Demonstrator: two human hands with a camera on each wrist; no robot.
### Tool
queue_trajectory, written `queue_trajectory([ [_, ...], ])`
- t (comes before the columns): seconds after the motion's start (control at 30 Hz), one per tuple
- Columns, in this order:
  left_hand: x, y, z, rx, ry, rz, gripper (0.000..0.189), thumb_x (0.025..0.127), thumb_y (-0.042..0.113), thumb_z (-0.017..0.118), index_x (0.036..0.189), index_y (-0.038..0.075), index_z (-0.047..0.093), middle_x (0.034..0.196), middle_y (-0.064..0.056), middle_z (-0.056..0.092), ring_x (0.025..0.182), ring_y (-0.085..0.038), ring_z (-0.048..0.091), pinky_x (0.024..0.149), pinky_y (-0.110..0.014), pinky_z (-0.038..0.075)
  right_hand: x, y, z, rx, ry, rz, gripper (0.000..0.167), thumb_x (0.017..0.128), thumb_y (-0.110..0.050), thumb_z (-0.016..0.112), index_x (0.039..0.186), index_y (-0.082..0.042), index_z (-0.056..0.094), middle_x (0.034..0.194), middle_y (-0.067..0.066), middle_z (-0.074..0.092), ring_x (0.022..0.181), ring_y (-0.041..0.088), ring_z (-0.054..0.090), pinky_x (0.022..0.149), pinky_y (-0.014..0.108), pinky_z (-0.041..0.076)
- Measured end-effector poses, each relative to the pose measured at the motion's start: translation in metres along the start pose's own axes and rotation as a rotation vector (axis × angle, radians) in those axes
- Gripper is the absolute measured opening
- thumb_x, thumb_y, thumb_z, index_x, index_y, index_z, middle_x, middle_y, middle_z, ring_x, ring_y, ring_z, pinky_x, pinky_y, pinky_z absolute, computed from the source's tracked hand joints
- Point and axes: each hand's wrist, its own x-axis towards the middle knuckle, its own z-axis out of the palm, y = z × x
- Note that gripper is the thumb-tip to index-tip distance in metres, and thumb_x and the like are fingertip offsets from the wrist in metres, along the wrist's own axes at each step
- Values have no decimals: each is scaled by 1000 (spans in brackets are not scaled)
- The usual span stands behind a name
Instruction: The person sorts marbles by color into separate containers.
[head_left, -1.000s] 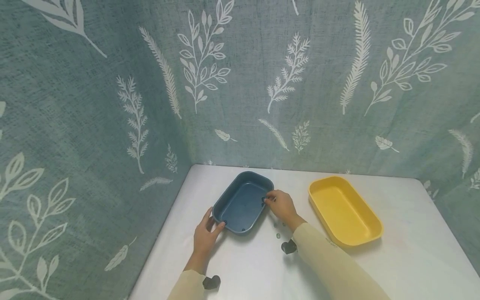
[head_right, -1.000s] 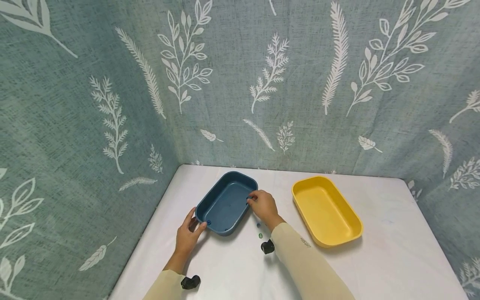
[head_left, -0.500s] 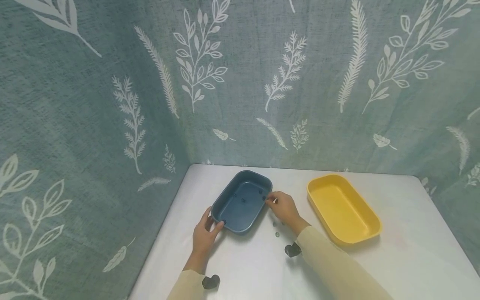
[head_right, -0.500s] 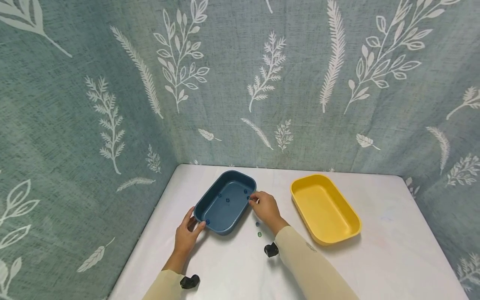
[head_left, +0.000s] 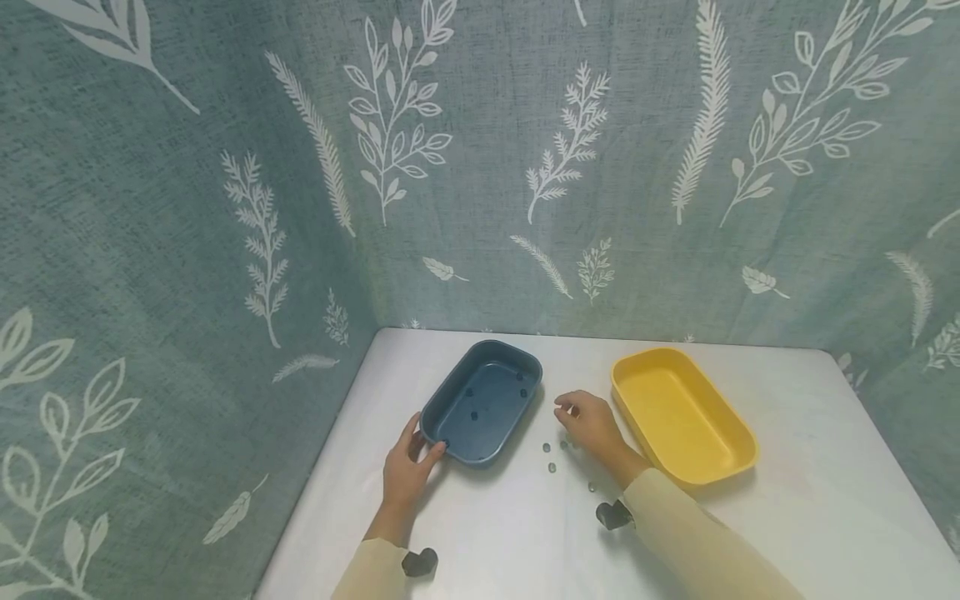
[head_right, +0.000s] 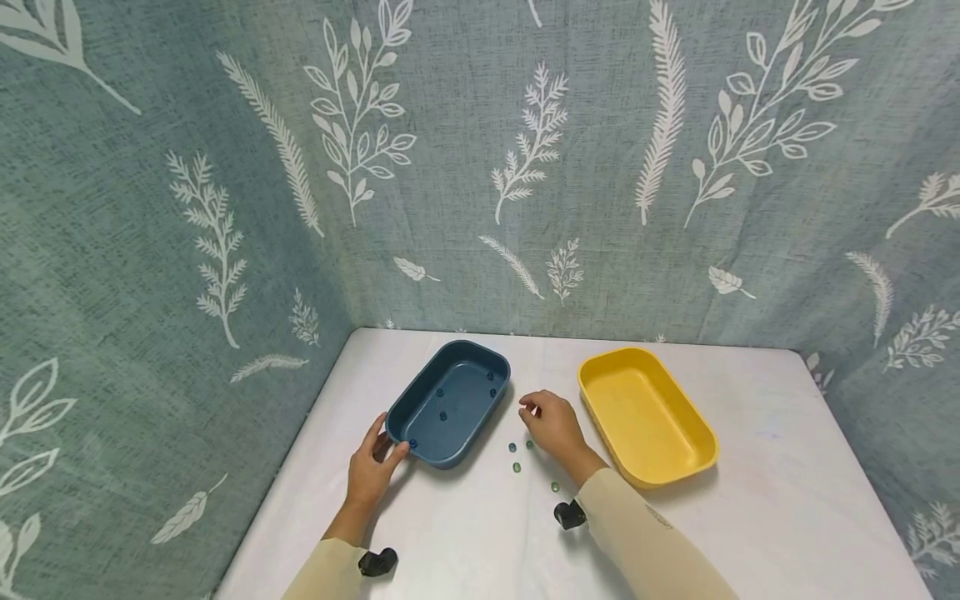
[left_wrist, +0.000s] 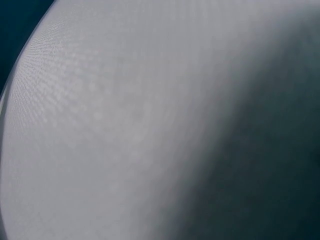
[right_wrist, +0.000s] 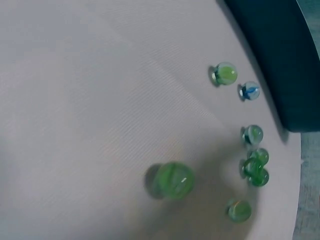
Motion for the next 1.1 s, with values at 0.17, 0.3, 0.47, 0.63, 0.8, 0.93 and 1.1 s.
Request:
queue_trajectory([
  [0.17,0,0,0,9,-11,-8,80,82,48,75,150,25,39,145,-7,48,132,-33,45,111,-55,27,-9,5,-1,28,6,14,18,91,-16,68,108,-11,70,91,-4,65,80,14,57,68,29,51],
  [0.3,1,0,-1,0,-17,-3,79,82,47,75,149,25,39,145,-7,49,132,-32,45,111,-54,28,-14,7,3,32,-16,22,19,91,-16,69,108,-11,71,90,-5,65,80,13,57,68,30,50],
  [0.47,1,1,-1,3,-33,-1,79,83,47,75,150,26,38,146,-7,48,132,-32,45,112,-52,28,-17,7,11,21,-57,30,20,89,-16,69,108,-11,71,89,-6,66,75,10,57,66,30,50],
  [0.63,0,1,-2,5,-20,0,79,82,47,75,149,25,39,143,-9,51,131,-34,46,111,-54,28,-21,9,20,-27,-94,-12,19,89,-15,69,107,-11,71,93,-4,67,83,15,60,78,36,52],
  [0.8,0,1,-2,14,-16,-4,78,83,46,75,149,25,39,143,-8,50,131,-32,46,111,-53,28,-27,10,25,-33,-141,9,21,90,-22,66,107,-11,72,102,-1,66,105,25,59,95,45,47],
  [0.93,0,2,-1,15,-21,-14,79,83,47,74,150,26,38,146,-6,47,131,-31,47,111,-52,29,-28,13,30,-116,-165,-42,19,90,-25,67,103,-13,74,101,-5,65,103,20,56,93,41,47],
  [1.1,0,2,0,-2,-20,-5,78,83,46,75,149,25,39,145,-7,48,130,-31,47,112,-52,28,-26,17,33,-212,-158,-139,14,89,-23,68,98,-15,75,96,-7,67,94,15,54,86,35,49],
])
